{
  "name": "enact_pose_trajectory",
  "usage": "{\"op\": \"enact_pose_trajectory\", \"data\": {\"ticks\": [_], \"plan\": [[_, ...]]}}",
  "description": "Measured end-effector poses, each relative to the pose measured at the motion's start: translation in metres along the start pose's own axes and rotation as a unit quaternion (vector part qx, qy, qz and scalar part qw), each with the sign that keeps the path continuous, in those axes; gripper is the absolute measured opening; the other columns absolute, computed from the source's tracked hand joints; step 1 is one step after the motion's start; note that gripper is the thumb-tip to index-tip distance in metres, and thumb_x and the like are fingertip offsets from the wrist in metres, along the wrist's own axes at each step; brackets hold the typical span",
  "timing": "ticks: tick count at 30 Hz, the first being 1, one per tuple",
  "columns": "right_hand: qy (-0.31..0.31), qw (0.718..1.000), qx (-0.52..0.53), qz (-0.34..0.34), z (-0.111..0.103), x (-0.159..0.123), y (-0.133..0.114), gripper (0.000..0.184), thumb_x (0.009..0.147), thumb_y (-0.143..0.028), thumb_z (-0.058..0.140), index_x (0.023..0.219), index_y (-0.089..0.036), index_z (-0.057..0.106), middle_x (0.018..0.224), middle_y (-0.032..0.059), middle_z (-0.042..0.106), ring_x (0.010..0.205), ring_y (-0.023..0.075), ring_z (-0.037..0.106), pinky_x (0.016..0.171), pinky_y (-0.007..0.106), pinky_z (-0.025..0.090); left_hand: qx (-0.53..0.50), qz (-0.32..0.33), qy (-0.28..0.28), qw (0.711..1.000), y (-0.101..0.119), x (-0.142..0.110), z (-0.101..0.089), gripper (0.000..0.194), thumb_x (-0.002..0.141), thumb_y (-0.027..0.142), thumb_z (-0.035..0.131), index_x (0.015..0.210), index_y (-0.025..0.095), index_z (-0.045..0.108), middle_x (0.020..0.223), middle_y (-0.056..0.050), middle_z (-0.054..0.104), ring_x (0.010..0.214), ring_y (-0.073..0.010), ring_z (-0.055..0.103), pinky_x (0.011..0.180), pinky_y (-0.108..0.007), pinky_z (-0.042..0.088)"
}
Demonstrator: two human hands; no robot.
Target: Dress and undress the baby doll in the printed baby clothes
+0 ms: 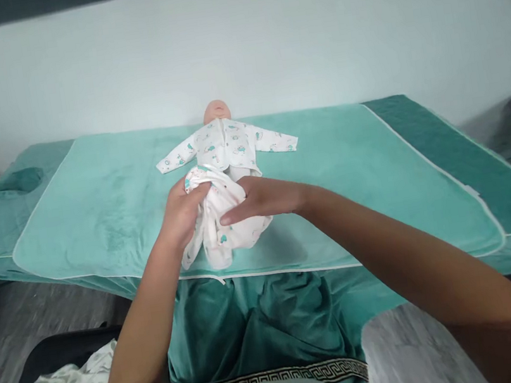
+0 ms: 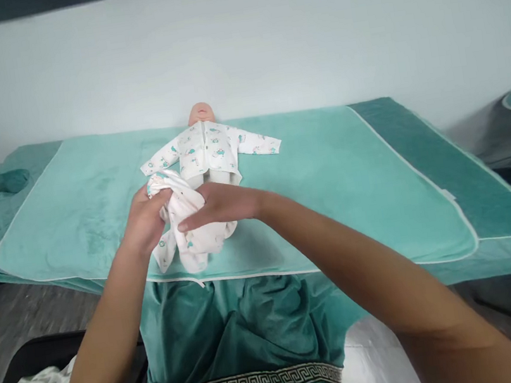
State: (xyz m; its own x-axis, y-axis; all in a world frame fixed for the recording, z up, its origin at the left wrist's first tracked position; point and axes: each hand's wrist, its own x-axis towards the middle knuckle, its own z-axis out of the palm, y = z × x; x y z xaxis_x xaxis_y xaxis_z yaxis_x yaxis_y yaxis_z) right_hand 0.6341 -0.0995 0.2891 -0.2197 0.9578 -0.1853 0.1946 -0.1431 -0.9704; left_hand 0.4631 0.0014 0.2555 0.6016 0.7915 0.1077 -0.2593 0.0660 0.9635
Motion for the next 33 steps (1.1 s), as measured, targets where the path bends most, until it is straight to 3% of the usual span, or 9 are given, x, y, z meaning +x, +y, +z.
{"op": "enact_pose_trajectory", "data": {"ticks": [4,7,13,17,22,24,28,30,33], "plan": [[0.152,0.973,0.154,-0.077,0.000,0.005,0.010,0.042,0.082,-0.055,0.083,0.104,-0.020,0.077,0.103,0.0055,0.079,0.094,0.0240,0.074,0.081,0.034,0.059,-0.001,-0.113,-0.096,0.989,-0.017,-0.018,-0.005,0.054,0.072,0.054,0.087,0.107,0.014,0.077,0.093,-0.008,0.080,0.085,-0.0244,0.074,0.075,-0.030,0.056],[0.182,0.944,0.260,-0.085,0.005,0.006,0.032,0.048,0.080,-0.057,0.084,0.107,-0.019,0.074,0.101,0.0075,0.079,0.094,0.0257,0.074,0.082,0.035,0.060,-0.004,-0.192,-0.188,0.963,-0.028,-0.032,-0.015,0.052,0.064,0.042,0.096,0.104,0.012,0.078,0.094,-0.009,0.080,0.083,-0.0246,0.074,0.075,-0.031,0.056],[0.050,0.957,0.285,0.018,0.054,-0.006,0.088,0.055,0.072,-0.059,0.089,0.102,-0.017,0.074,0.088,0.0051,0.076,0.079,0.0200,0.070,0.071,0.031,0.058,-0.104,-0.178,-0.033,0.978,-0.050,-0.049,-0.013,0.051,0.074,0.045,0.089,0.112,0.014,0.075,0.101,-0.010,0.080,0.085,-0.0247,0.075,0.079,-0.033,0.058],[0.040,0.950,0.311,0.012,0.073,-0.011,0.104,0.053,0.066,-0.045,0.096,0.107,-0.018,0.075,0.092,0.0037,0.077,0.085,0.0203,0.071,0.078,0.032,0.059,-0.089,-0.197,-0.030,0.976,-0.068,-0.058,-0.015,0.046,0.077,0.046,0.087,0.109,0.015,0.076,0.099,-0.008,0.080,0.084,-0.0220,0.074,0.078,-0.031,0.056],[0.186,0.891,0.412,-0.031,0.066,-0.016,0.123,0.056,0.072,-0.059,0.088,0.110,-0.020,0.075,0.103,0.0072,0.079,0.091,0.0234,0.074,0.081,0.034,0.060,-0.032,-0.309,-0.200,0.929,-0.074,-0.064,-0.040,0.053,0.064,0.045,0.095,0.102,0.011,0.080,0.094,-0.010,0.080,0.081,-0.0216,0.071,0.076,-0.030,0.055],[0.190,0.903,0.385,-0.012,0.065,-0.019,0.134,0.052,0.076,-0.059,0.085,0.110,-0.019,0.076,0.108,0.0084,0.079,0.094,0.0248,0.074,0.084,0.036,0.060,0.001,-0.298,-0.217,0.930,-0.070,-0.061,-0.042,0.050,0.070,0.044,0.092,0.107,0.012,0.079,0.102,-0.010,0.080,0.088,-0.0237,0.072,0.081,-0.032,0.055],[0.324,0.919,0.224,-0.008,0.064,-0.023,0.156,0.045,0.076,-0.051,0.081,0.109,-0.020,0.078,0.112,0.0073,0.080,0.104,0.0277,0.073,0.097,0.043,0.056,0.182,-0.148,-0.110,0.966,-0.062,-0.043,-0.022,0.039,0.087,0.034,0.075,0.123,0.020,0.073,0.121,-0.007,0.077,0.109,-0.0263,0.071,0.095,-0.035,0.054],[0.407,0.906,0.115,-0.006,0.060,-0.023,0.164,0.038,0.078,-0.046,0.075,0.105,-0.020,0.078,0.110,0.0072,0.080,0.106,0.0288,0.072,0.099,0.045,0.055,0.354,-0.087,-0.093,0.926,-0.063,-0.033,-0.006,0.032,0.090,0.025,0.067,0.122,0.019,0.072,0.119,-0.008,0.077,0.111,-0.0278,0.071,0.097,-0.037,0.053],[0.456,0.890,-0.003,0.024,0.050,-0.019,0.171,0.036,0.082,-0.041,0.062,0.107,-0.019,0.077,0.110,0.0090,0.080,0.106,0.0301,0.072,0.096,0.044,0.055,0.582,-0.040,-0.128,0.802,-0.067,-0.022,0.014,0.027,0.096,0.021,0.056,0.120,0.017,0.068,0.120,-0.014,0.075,0.114,-0.0309,0.070,0.094,-0.039,0.053]]}}
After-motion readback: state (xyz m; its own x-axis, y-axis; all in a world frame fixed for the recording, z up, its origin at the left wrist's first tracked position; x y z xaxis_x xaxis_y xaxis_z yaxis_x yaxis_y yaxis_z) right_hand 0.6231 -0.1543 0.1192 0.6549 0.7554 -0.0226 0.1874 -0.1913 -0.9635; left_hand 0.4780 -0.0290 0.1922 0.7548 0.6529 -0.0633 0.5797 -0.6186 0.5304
